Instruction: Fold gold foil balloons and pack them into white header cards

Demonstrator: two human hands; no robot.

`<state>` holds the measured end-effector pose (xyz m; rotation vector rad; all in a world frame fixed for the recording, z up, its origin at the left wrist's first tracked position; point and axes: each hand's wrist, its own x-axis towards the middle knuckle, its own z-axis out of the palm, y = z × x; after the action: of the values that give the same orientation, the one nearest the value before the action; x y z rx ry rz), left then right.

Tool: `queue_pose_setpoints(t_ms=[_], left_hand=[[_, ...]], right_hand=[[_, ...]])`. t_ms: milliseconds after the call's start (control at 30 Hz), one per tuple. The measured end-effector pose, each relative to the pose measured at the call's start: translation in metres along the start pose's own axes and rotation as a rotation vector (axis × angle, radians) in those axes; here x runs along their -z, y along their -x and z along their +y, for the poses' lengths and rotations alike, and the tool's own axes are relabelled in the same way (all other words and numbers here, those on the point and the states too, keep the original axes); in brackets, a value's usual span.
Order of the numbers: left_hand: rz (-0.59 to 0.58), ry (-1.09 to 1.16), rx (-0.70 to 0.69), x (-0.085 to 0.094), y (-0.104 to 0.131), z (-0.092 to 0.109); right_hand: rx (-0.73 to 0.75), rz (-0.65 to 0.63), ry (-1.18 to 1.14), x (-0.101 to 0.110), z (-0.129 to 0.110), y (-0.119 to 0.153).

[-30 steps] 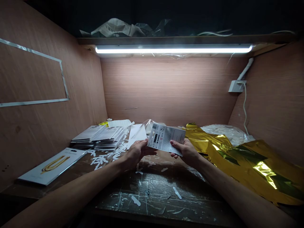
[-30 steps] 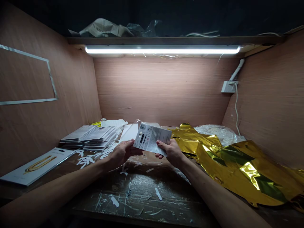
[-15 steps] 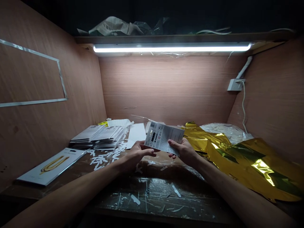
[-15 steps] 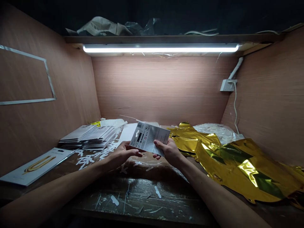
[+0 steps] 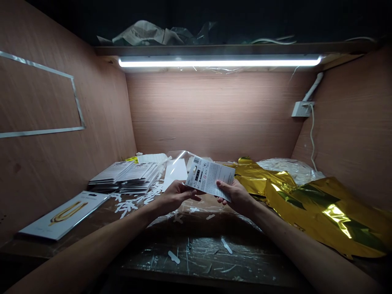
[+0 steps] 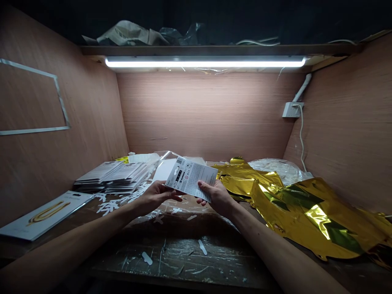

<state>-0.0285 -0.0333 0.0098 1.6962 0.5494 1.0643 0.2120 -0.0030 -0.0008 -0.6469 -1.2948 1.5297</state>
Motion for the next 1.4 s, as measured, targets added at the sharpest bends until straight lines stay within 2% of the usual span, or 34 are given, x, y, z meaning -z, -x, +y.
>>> queue_pose_setpoints(t_ms=[167, 367, 500, 633, 867, 1133, 1400], left_hand=[[0.056, -0.124, -0.037, -0.006, 0.001, 0.004], [0.249, -0.251, -0.139, -0.016, 0.004, -0.001], [0.247, -0.259, -0.149, -0.023, 0.005, 0.004], [0.295, -0.256, -0.141, -0.027, 0.005, 0.006], [0.277, -0.207, -0.135, -0.023, 0.003, -0.001], [0.252, -0.189, -0.128, -0.023, 0.003, 0.004], [0.343, -0.053, -0.131, -0.021, -0.002, -0.003]], right_hand=[[0.015, 0.01, 0.001, 0.0, 0.003, -0.001], [0.062, 0.019, -0.024, -0.006, 0.01, 0.0], [0.048, 0.032, -0.049, -0.008, 0.011, 0.0], [0.037, 0.042, -0.072, -0.009, 0.011, -0.001], [0.043, 0.044, -0.047, -0.01, 0.014, -0.001], [0.022, 0.048, -0.06, -0.012, 0.015, 0.001], [0.084, 0.016, -0.057, -0.019, 0.017, 0.003]])
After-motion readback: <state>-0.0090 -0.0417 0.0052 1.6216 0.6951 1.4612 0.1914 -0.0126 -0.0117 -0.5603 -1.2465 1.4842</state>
